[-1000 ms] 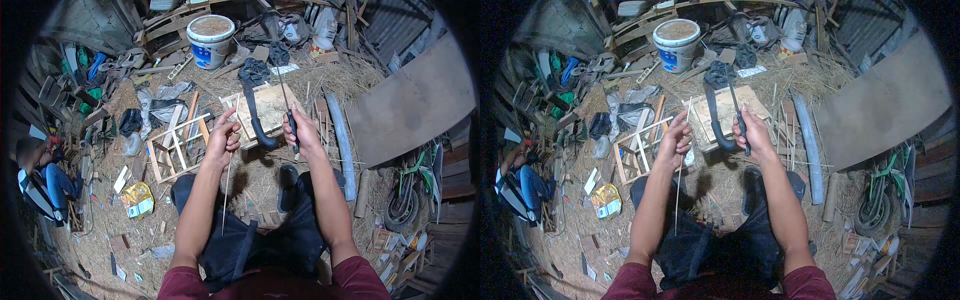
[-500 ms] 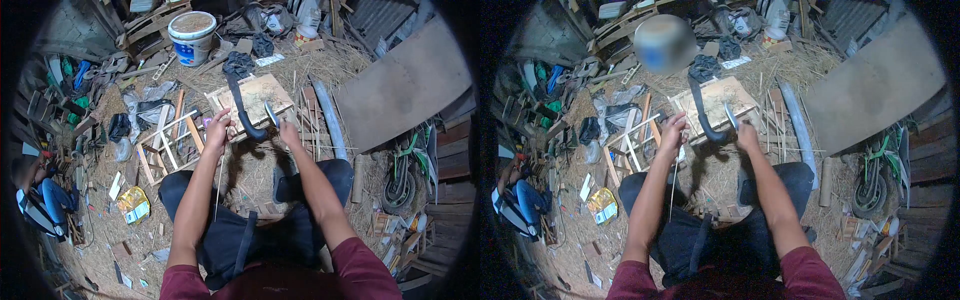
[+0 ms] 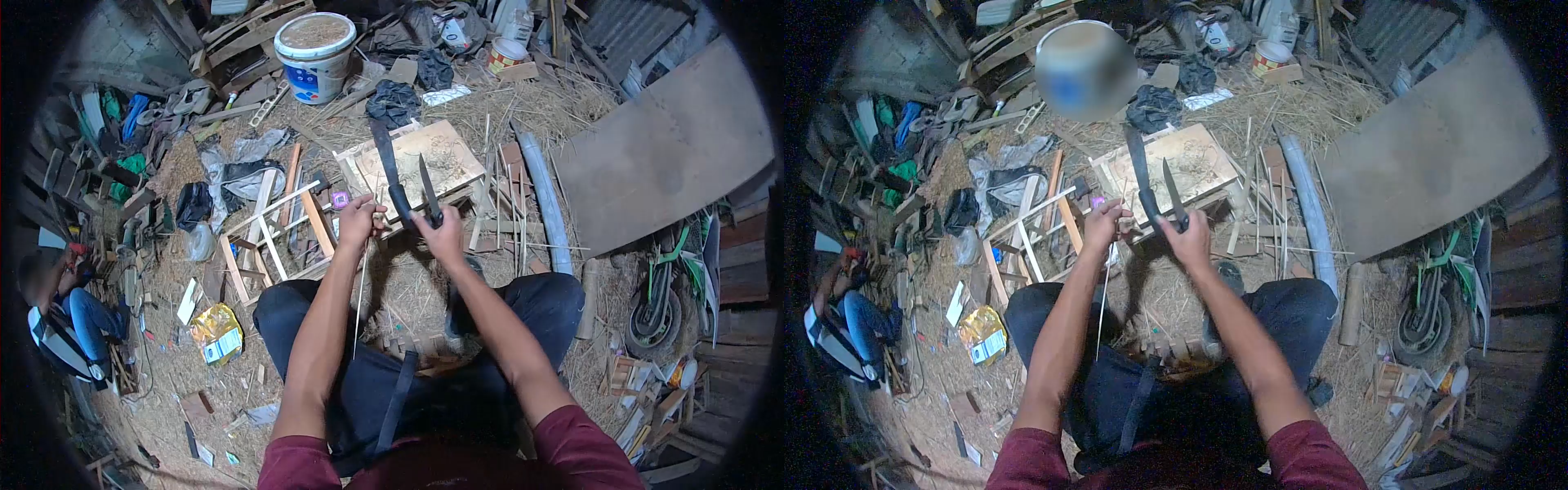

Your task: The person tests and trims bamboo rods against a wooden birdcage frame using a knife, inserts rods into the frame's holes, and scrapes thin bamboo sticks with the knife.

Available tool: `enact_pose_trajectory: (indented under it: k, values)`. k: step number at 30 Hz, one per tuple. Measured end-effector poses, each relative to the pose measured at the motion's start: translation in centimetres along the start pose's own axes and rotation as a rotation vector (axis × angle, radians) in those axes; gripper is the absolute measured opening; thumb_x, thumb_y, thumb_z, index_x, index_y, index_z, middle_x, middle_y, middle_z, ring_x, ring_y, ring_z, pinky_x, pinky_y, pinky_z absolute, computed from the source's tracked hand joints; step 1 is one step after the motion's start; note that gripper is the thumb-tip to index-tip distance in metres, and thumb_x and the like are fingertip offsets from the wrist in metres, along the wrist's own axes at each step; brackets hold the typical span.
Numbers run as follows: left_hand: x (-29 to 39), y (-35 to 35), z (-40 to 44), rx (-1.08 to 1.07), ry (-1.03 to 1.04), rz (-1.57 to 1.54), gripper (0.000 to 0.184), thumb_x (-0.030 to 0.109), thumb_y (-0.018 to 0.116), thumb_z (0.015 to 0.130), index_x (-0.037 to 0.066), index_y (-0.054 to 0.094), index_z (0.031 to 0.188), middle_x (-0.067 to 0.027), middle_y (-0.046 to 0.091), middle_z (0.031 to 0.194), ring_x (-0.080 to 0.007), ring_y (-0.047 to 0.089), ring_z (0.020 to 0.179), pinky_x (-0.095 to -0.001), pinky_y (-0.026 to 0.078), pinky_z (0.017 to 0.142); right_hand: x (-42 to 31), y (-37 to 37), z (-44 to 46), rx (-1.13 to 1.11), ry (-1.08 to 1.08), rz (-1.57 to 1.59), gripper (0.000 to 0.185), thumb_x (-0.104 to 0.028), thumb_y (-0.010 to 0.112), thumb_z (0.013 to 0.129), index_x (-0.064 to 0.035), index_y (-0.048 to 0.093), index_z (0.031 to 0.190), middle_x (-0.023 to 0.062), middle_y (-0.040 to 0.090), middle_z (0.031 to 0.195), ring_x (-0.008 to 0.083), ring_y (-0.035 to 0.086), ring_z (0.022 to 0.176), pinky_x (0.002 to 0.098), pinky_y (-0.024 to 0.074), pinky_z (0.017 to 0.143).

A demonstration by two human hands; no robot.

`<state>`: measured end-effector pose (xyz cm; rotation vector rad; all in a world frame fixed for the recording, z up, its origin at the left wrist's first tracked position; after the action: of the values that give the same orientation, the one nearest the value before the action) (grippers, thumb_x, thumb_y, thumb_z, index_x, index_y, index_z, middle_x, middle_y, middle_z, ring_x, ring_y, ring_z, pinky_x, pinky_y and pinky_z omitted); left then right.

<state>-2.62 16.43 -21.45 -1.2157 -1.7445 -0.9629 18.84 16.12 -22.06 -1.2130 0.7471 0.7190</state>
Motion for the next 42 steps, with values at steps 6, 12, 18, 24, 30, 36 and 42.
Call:
enact_pose_trajectory:
  k: [6, 12, 18, 24, 30, 36, 42]
  values:
    - [-1.5, -0.5, 0.6, 0.023, -0.056, 0.144, 0.039, 0.018, 0.051, 0.096, 0.003, 0.054, 0.132, -0.0045, 0.068, 0.082, -0.0084, 0.053, 0.052, -0.0228, 0.041, 0.045, 0.5, 1.9, -1.0, -0.219, -0.012, -0.078, 0.058, -0.039, 0.082, 0.072, -0.0005, 0.062, 0.11, 0.019, 0.063, 0.101, 0.0377, 0.062, 0.095, 0.044, 0.0497, 0.082]
    - [-2.7, 0.0, 3.2, -0.089, -0.119, -0.001, 0.037, 0.015, 0.053, 0.096, -0.002, 0.054, 0.129, -0.0063, 0.064, 0.076, -0.0093, 0.048, 0.047, -0.0252, 0.038, 0.043, 2.3, -1.2, 1.8, -0.103, -0.064, -0.141, 0.055, -0.034, 0.082, 0.072, -0.0005, 0.062, 0.112, 0.0187, 0.061, 0.109, 0.037, 0.06, 0.101, 0.0428, 0.0479, 0.088]
    - [-1.4, -0.2, 3.7, -0.155, -0.046, 0.349, 0.027, 0.022, 0.054, 0.097, 0.003, 0.065, 0.112, -0.0014, 0.062, 0.077, -0.0071, 0.046, 0.053, -0.023, 0.037, 0.046, 1.9, -3.6, 2.3, 0.07, -0.051, -0.158, 0.053, -0.031, 0.08, 0.076, 0.0003, 0.06, 0.113, 0.0186, 0.06, 0.103, 0.0375, 0.059, 0.096, 0.0429, 0.0475, 0.086]
    - [-4.2, -1.6, 3.5, -0.248, 0.017, 0.333, 0.023, 0.018, 0.054, 0.096, 0.0, 0.068, 0.091, 0.0003, 0.058, 0.064, -0.0082, 0.049, 0.054, -0.0261, 0.039, 0.048, -2.0, -1.6, 0.2, 0.086, -0.217, -0.076, 0.024, -0.024, 0.048, 0.098, -0.0016, 0.055, 0.105, 0.0232, 0.058, 0.09, 0.0432, 0.058, 0.084, 0.0502, 0.0459, 0.073]
    - [-5.5, -1.4, 3.8, -0.282, 0.056, 0.425, 0.022, 0.023, 0.057, 0.096, 0.004, 0.07, 0.096, 0.0035, 0.055, 0.061, -0.0049, 0.042, 0.048, -0.0234, 0.032, 0.043, -1.0, 1.0, -1.0, -0.221, -0.032, -0.18, 0.023, -0.025, 0.048, 0.098, -0.0024, 0.051, 0.098, 0.0281, 0.062, 0.076, 0.0483, 0.061, 0.074, 0.0576, 0.0444, 0.066]
    - [-4.5, -2.0, 3.7, -0.263, 0.084, 0.569, 0.026, 0.025, 0.06, 0.094, 0.002, 0.07, 0.102, -0.001, 0.065, 0.075, -0.007, 0.051, 0.06, -0.0247, 0.042, 0.055, -0.6, 2.5, -0.8, -0.245, 0.035, -0.296, 0.023, -0.025, 0.046, 0.098, -0.0024, 0.05, 0.101, 0.0276, 0.062, 0.073, 0.0498, 0.06, 0.071, 0.0593, 0.0446, 0.066]
    - [-6.1, -2.2, 4.8, -0.39, 0.162, 0.647, 0.028, 0.025, 0.06, 0.094, -0.002, 0.069, 0.095, -0.0033, 0.068, 0.08, -0.0119, 0.059, 0.074, -0.0296, 0.049, 0.072, -1.5, 3.5, -1.3, -0.289, -0.005, -0.199, 0.023, -0.025, 0.046, 0.097, -0.0019, 0.05, 0.101, 0.0292, 0.063, 0.078, 0.0489, 0.061, 0.076, 0.0589, 0.0451, 0.069]
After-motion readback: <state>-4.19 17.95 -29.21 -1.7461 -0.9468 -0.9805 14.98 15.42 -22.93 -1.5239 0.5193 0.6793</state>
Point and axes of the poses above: each hand's wrist, its own z-axis towards the middle knuckle, its own y-axis out of the palm, x = y × z, the point moved 6 cm from there along z, towards the middle knuckle
